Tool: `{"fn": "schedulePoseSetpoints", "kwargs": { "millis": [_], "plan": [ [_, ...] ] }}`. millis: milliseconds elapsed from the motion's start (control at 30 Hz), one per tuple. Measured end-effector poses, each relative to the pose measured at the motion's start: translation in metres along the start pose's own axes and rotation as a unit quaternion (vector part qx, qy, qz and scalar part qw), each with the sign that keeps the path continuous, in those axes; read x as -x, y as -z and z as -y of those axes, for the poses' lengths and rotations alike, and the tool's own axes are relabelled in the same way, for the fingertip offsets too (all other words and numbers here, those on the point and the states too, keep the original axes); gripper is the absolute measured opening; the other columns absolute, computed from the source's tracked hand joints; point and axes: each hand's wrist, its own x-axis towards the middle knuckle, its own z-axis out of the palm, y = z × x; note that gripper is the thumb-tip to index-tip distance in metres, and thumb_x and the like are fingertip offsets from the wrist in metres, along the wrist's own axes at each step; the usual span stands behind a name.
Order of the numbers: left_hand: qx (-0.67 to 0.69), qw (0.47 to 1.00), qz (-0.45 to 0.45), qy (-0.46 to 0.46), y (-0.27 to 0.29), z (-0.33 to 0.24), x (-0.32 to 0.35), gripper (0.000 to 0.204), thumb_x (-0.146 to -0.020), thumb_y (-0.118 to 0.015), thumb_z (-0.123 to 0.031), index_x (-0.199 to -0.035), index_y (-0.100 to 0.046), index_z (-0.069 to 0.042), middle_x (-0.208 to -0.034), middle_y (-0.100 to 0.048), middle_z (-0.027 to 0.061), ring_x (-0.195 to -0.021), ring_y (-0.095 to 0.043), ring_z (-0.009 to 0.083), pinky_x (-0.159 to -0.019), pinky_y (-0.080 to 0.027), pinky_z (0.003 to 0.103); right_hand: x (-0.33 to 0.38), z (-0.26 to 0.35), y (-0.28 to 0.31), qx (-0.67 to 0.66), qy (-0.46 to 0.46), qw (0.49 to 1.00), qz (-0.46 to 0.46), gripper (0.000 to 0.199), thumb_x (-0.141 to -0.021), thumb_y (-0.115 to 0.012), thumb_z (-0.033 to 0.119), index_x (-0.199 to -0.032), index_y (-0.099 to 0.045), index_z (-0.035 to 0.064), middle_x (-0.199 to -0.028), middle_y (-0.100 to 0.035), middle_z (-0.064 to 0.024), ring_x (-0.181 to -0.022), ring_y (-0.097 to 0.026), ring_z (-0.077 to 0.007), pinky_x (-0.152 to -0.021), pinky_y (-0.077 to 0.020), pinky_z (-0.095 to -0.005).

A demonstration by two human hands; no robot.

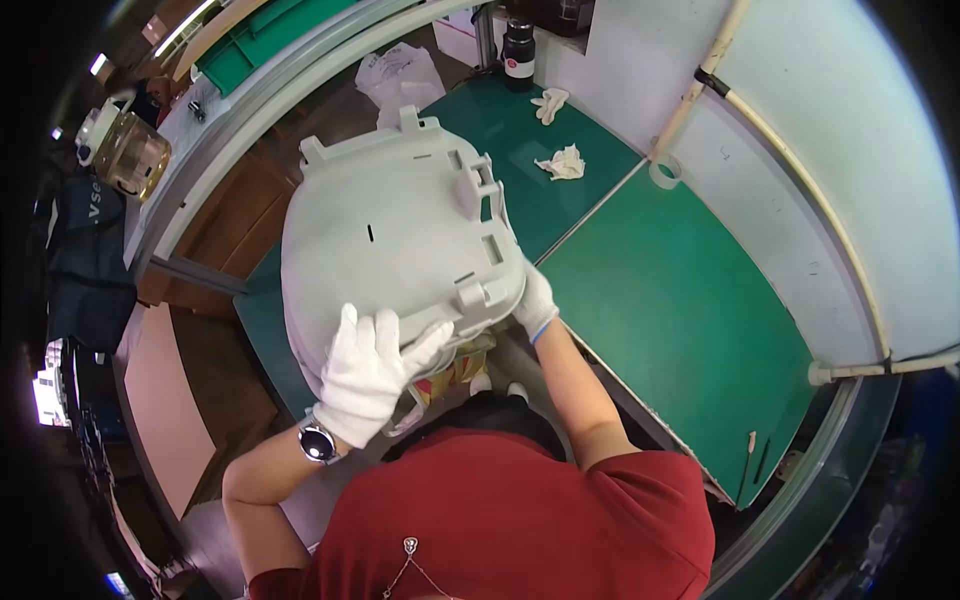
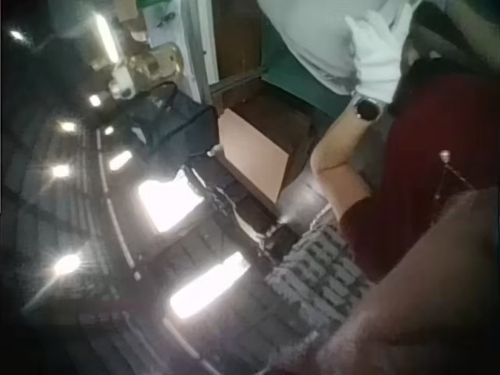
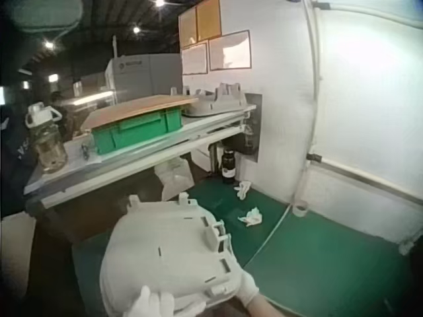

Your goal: The person cleans and preps plastic housing components using a brush and a thin pick tool.

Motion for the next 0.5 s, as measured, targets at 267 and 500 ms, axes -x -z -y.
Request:
{"fn": "schedulePoseSetpoints", "kwargs": {
  "millis": [267,500],
  "plan": [
    [0.072,0.996,-0.021,-0.043,0.061,0.068,-0.044,0.093,-0.053,-0.084,-0.024,-0.142,-0.058,-0.016,-0.084,-0.048,0.0077,-0.074,-0.05,0.0273,-0.075,-0.042,0.046,0.06,0.029,-0.11,0.138,0.092,0.985,-0.048,0.04,-0.106,-0.056,0.03,-0.134,-0.059,0.0011,-0.134,-0.065,-0.0091,-0.123,-0.061,-0.0236,-0.111,-0.0454,-0.0404],
    [0.091,0.99,-0.065,-0.086,0.111,0.092,-0.066,0.103,-0.045,-0.088,-0.021,-0.143,-0.057,-0.013,-0.097,-0.054,0.0129,-0.078,-0.052,0.0319,-0.074,-0.044,0.048,0.091,0.021,-0.107,0.653,0.274,0.698,0.109,0.045,-0.105,-0.055,0.031,-0.135,-0.06,-0.0009,-0.133,-0.065,-0.0122,-0.125,-0.06,-0.021,-0.111,-0.0435,-0.0352]
  ]
}}
